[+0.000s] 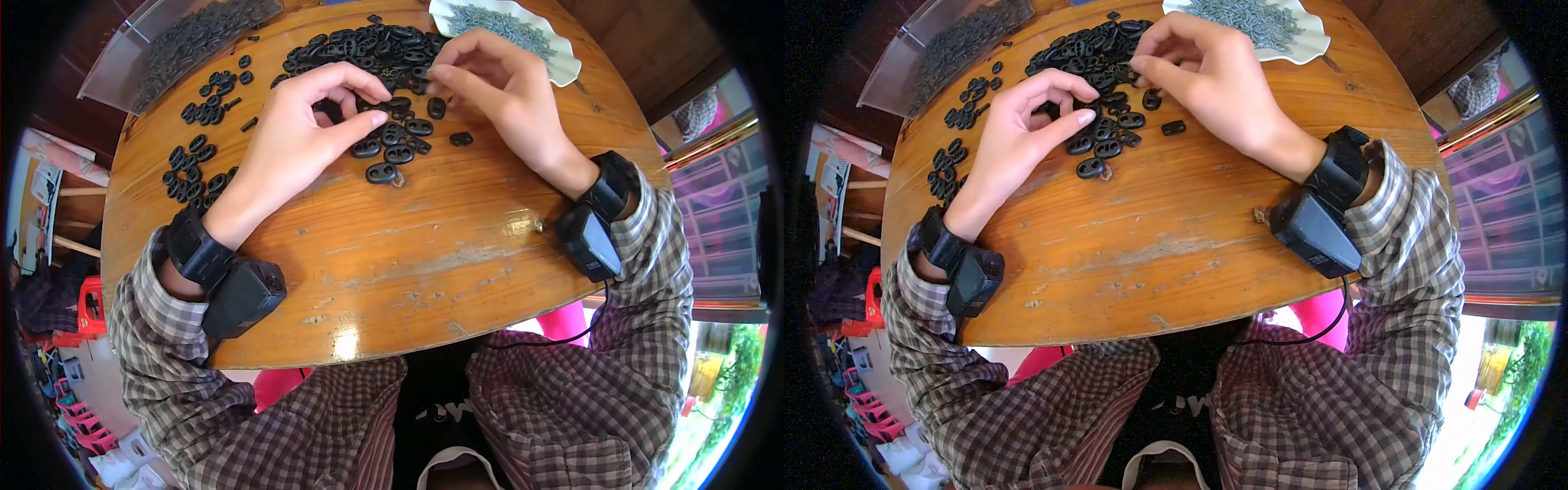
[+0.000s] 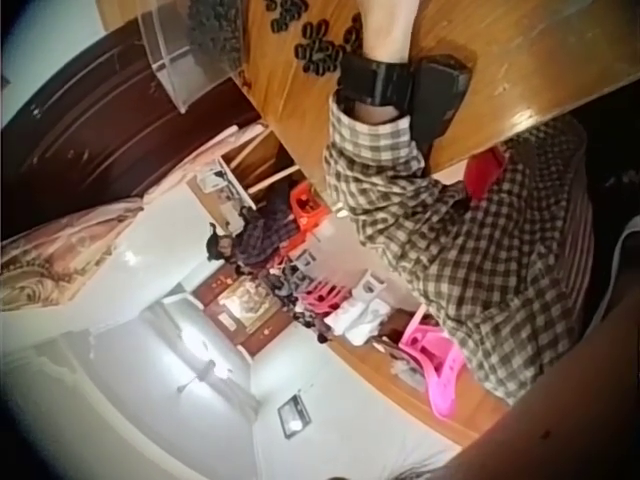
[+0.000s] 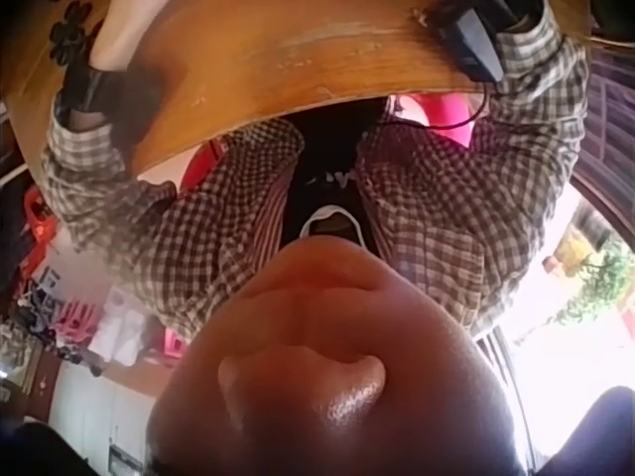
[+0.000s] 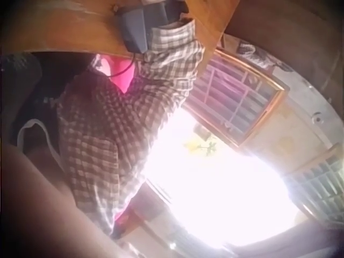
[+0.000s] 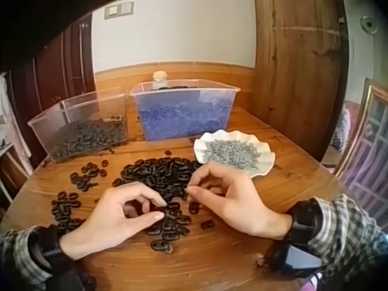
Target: The person assembles cord locks by hand by picking up a plastic housing, inserting a metal spring, and then fitting a plastic plunger into the housing. The completed cord locks are then placed onto the wooden table.
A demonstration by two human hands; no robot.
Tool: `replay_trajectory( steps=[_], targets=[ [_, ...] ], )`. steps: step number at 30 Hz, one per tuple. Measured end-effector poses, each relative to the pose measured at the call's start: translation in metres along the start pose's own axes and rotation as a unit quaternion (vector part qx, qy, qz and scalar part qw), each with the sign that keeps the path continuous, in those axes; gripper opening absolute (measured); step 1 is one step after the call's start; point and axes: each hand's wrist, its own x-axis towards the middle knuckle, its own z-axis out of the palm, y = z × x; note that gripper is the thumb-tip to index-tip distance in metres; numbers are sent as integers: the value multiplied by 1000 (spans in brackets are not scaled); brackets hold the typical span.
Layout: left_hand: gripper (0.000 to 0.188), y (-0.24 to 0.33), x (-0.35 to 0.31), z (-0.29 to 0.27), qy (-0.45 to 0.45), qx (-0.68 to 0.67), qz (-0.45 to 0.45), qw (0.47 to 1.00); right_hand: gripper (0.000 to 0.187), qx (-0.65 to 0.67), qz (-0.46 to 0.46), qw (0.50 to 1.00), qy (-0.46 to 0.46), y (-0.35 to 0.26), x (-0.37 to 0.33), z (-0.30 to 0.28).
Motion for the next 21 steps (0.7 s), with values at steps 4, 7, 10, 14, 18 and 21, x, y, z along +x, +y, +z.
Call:
replay_trajectory(
  steps=[4, 7, 10, 14, 18, 21],
  targets=[
    [17, 9, 0, 1, -44, 132, 45, 989, 8, -75, 32, 997, 7, -6, -2, -2],
    [25, 1, 1, 3, -97, 205, 201, 953, 8, -81, 25, 996, 11, -5, -2, -1],
    [24, 4, 0, 6, -125, 225, 200, 945, 8, -77, 21, 997, 15, -6, -3, -2],
    [21, 5, -1, 3, -117, 262, 188, 939, 8, -87, 7, 996, 19, -11, -1, 1],
    [19, 1, -1, 3, -96, 264, 199, 939, 34, -180, 222, 957, -59, -49, 6, -1],
    [14, 3, 0, 3, -86, 246, 212, 942, 5, -78, 125, 988, 38, -23, -1, 0]
  ],
)
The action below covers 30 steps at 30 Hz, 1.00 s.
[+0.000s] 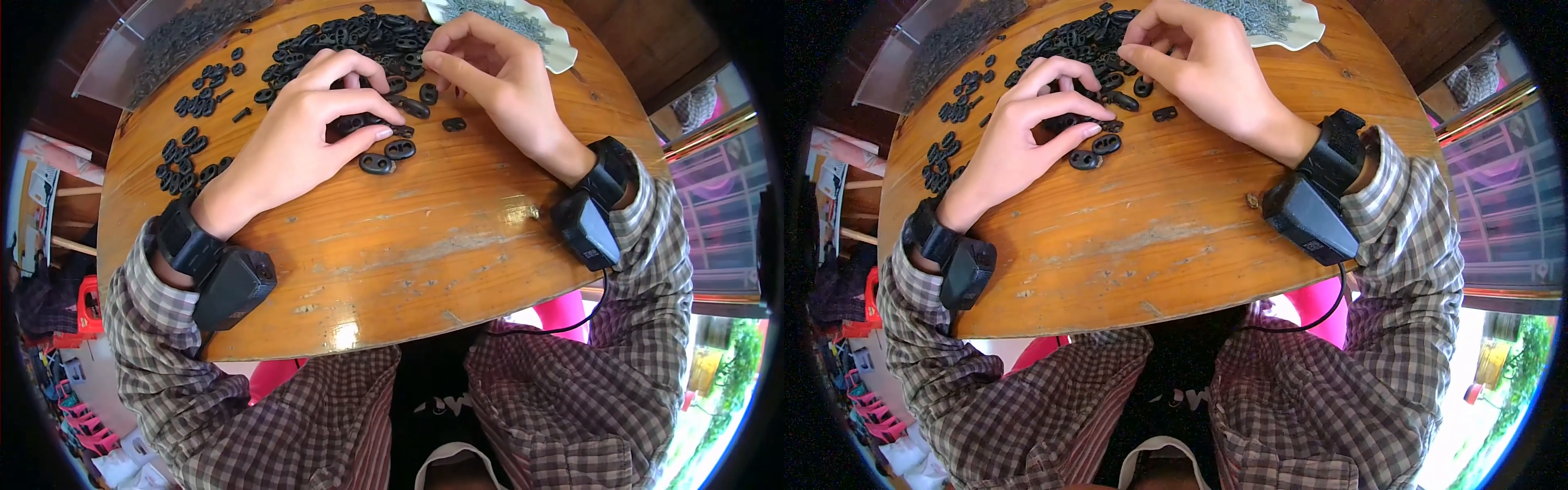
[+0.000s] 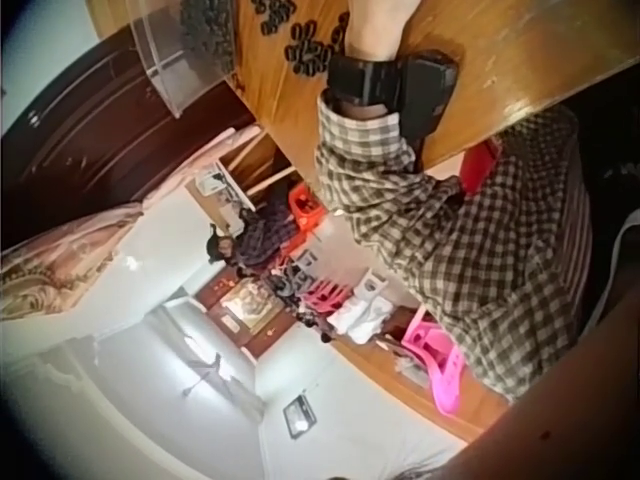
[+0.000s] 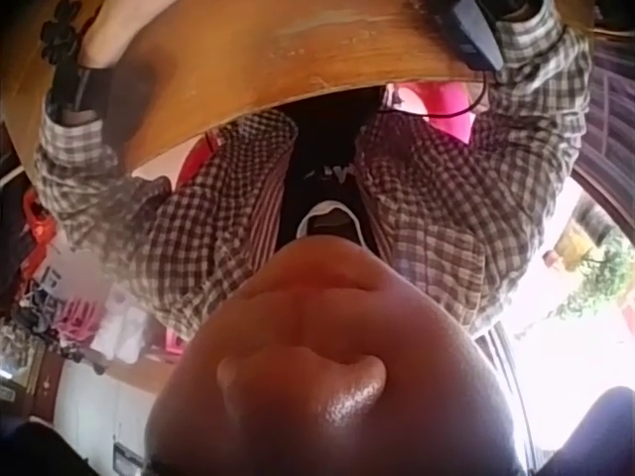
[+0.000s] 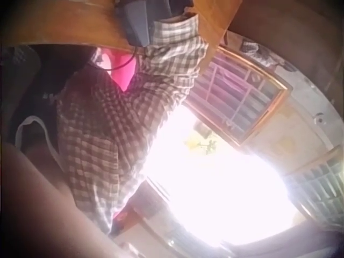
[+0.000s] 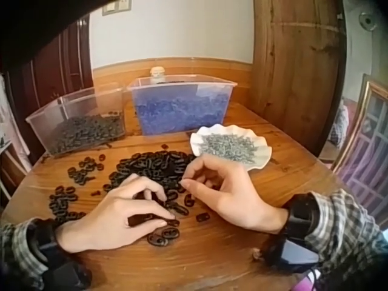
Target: The person assembles cord locks by hand by picking up a plastic housing, inserting a metal spring, and then fitting a plastic plunger into the housing. The completed cord locks are then placed onto the wooden table.
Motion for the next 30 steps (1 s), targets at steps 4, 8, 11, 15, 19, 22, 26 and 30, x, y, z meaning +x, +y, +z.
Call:
replay_trajectory(
  steps=[4, 8, 11, 15, 19, 22, 26, 30],
  targets=[
    [9, -4, 1, 2, 34, 5, 16, 999, 7, 14, -138, 990, -37, 20, 2, 1],
    [6, -2, 0, 0, 63, -62, -39, 995, 7, 8, -156, 984, -88, 15, -1, 5],
    [8, -4, -1, 2, 71, -88, -52, 992, 7, -31, -182, 974, -131, 15, -1, 7],
    [8, -3, -1, 2, 51, -114, -53, 991, 8, -15, -148, 982, -117, 12, -1, 7],
    [7, -3, -1, 3, 48, -114, -53, 991, 7, -47, -186, 973, -131, 16, 0, 7],
    [8, -4, -1, 3, 56, -120, -57, 990, 6, -52, -190, 969, -152, 15, 0, 8],
    [8, 0, 0, 2, 36, -104, -83, 990, 5, -74, -212, 963, -151, 13, 0, 8],
    [10, 6, 0, 1, 40, -333, -167, 927, 4, -119, -306, 938, -110, 15, -2, 11]
  ],
)
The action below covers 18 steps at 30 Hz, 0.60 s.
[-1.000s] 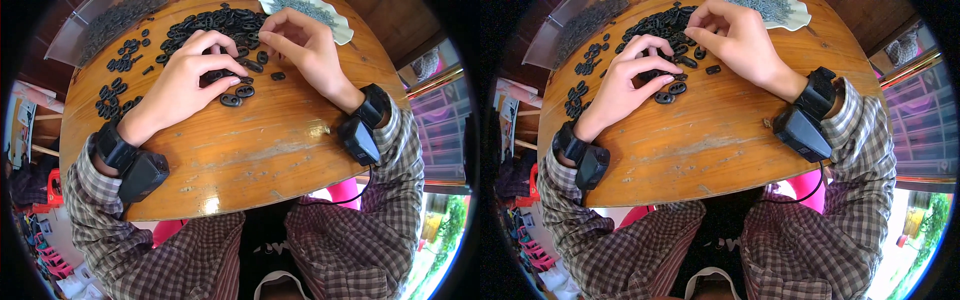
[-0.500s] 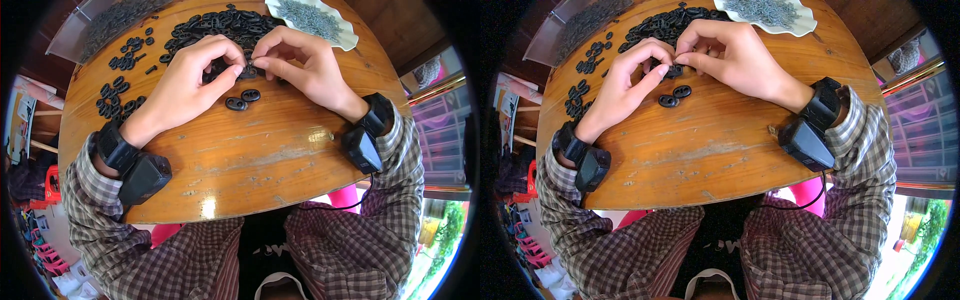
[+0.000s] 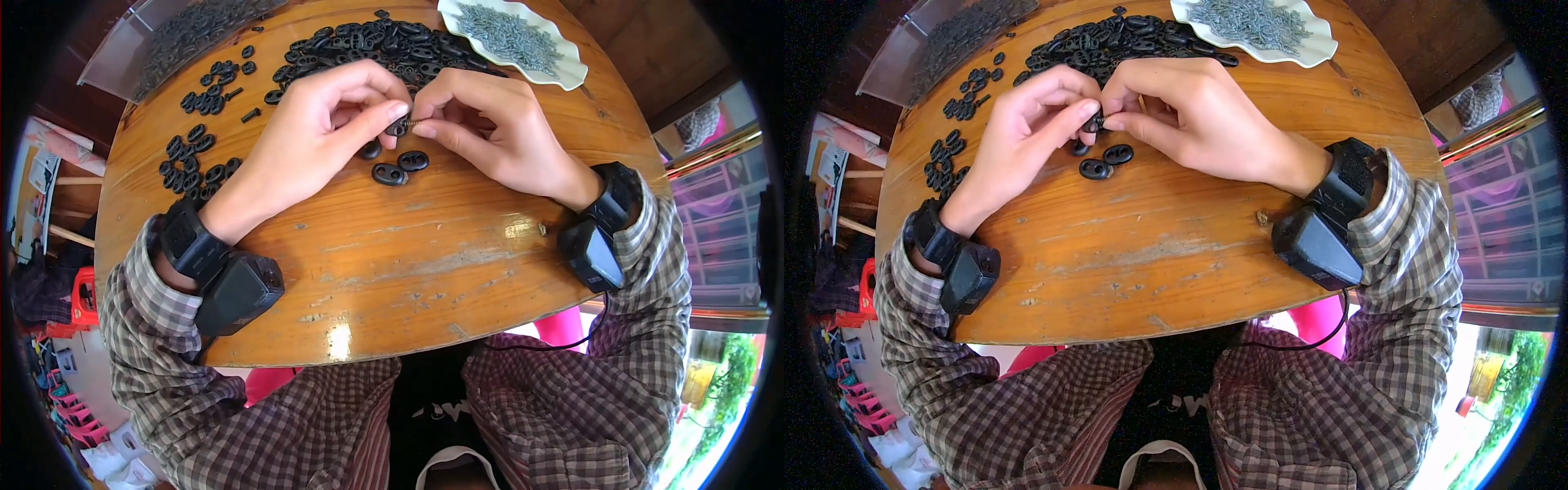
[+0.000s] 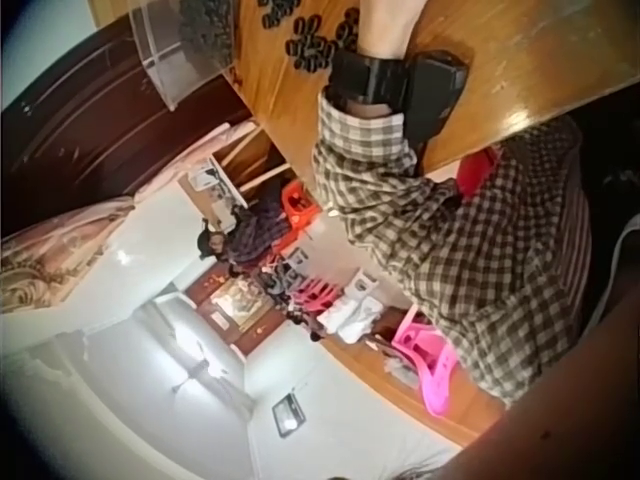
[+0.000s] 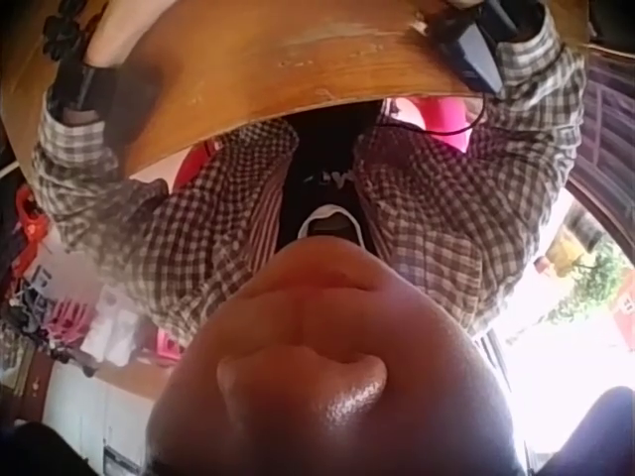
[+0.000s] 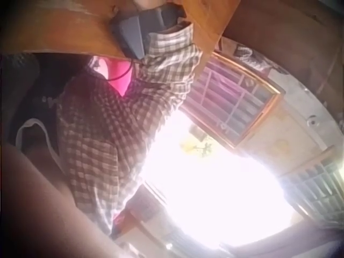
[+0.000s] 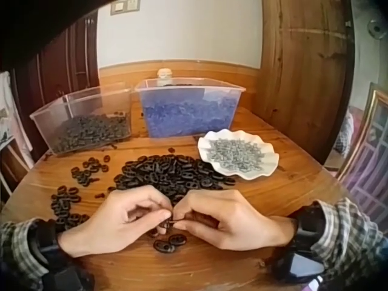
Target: The person assembles cord locks by hand by picking up a plastic housing, inserting a metal spring, and then fitting a plastic plunger into the housing. The completed cord locks are then placed onto the wooden table.
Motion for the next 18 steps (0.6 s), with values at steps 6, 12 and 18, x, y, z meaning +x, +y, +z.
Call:
replay_trajectory(
  steps=[6, 12, 18],
  targets=[
    [21, 1, 1, -3, -5, -50, 3, 999, 2, -23, -20, 999, 25, 0, 1, -1],
    [27, 1, 0, 1, 4, -76, -4, 997, 4, -40, -46, 998, -12, 4, 0, 0],
    [28, 7, 1, -3, 8, -62, -45, 997, 4, -26, -13, 999, -27, -1, -1, -4]
  ],
)
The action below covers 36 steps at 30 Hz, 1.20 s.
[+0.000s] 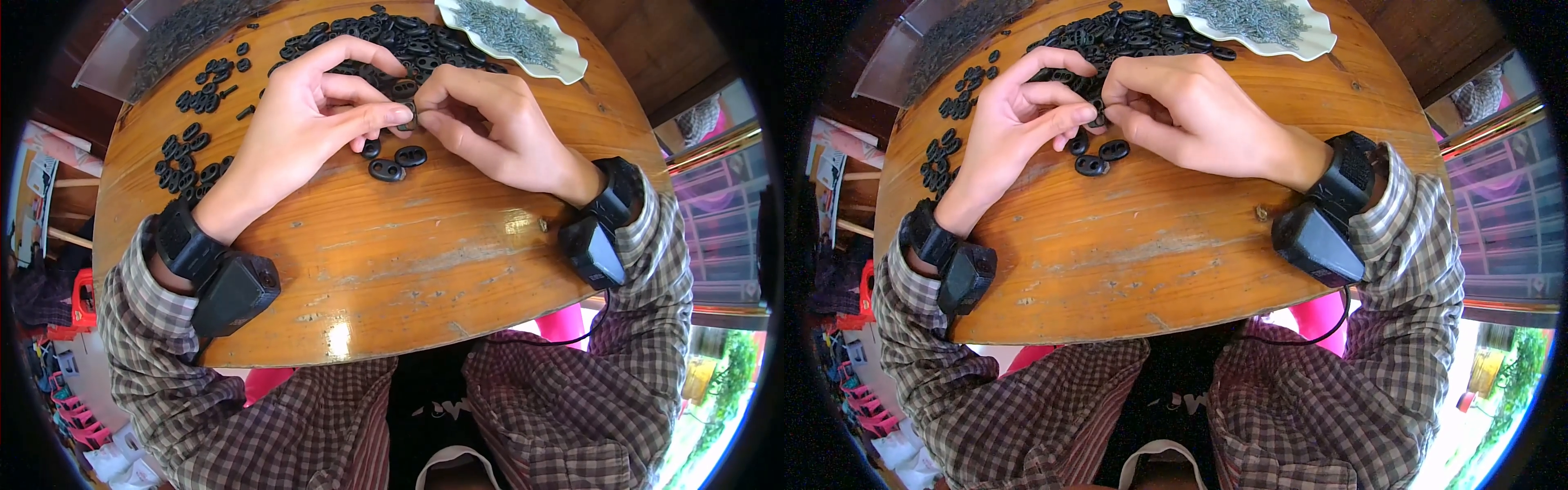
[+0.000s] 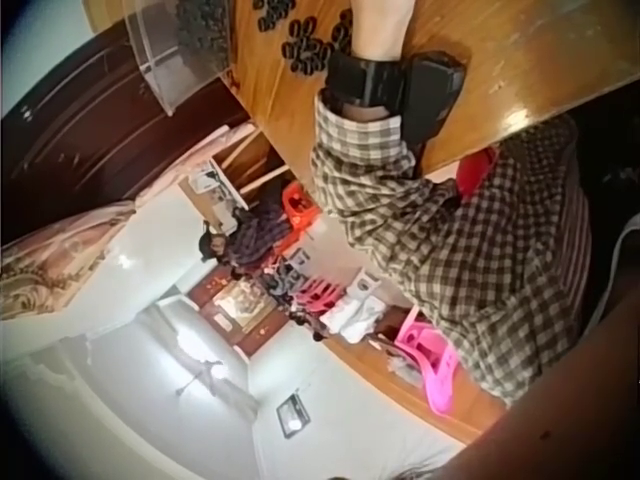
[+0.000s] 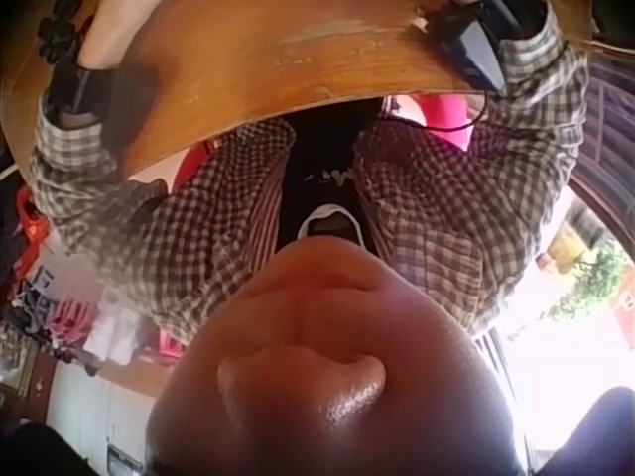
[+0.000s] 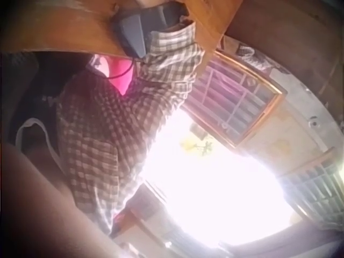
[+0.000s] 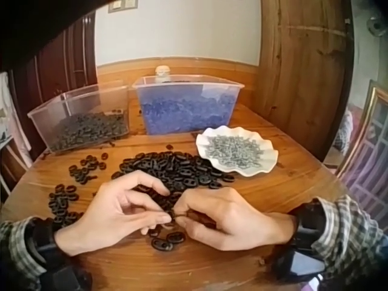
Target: The person assembles cord locks by hand by picking up a plastic housing, inserting a metal spring, and then fitting a plastic plunger into the housing. The completed cord locks are then placed onto the wooden table.
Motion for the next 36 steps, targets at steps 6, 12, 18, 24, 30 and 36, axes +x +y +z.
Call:
replay_trajectory(
  steps=[6, 12, 18, 24, 30, 36],
  targets=[
    [26, -7, 2, 1, -4, -25, 43, 999, 6, 4, 1, 1000, 11, 5, -1, 2],
    [24, -5, 1, 2, -1, -4, 42, 999, 14, 7, 26, 999, -18, 5, -1, -1],
    [25, -2, 1, -1, -7, -6, 27, 1000, 11, 71, 51, 996, -6, 6, 0, -2],
    [25, -3, 0, 0, -5, -6, 27, 1000, 6, 43, 54, 998, -8, 0, 0, -3],
    [24, -4, 1, 0, -6, 12, 29, 999, 8, 25, 43, 998, -29, 4, -1, -2],
    [18, -4, 1, -4, 57, 29, 45, 997, 5, 129, 160, 978, 20, -3, 1, -1]
  ],
)
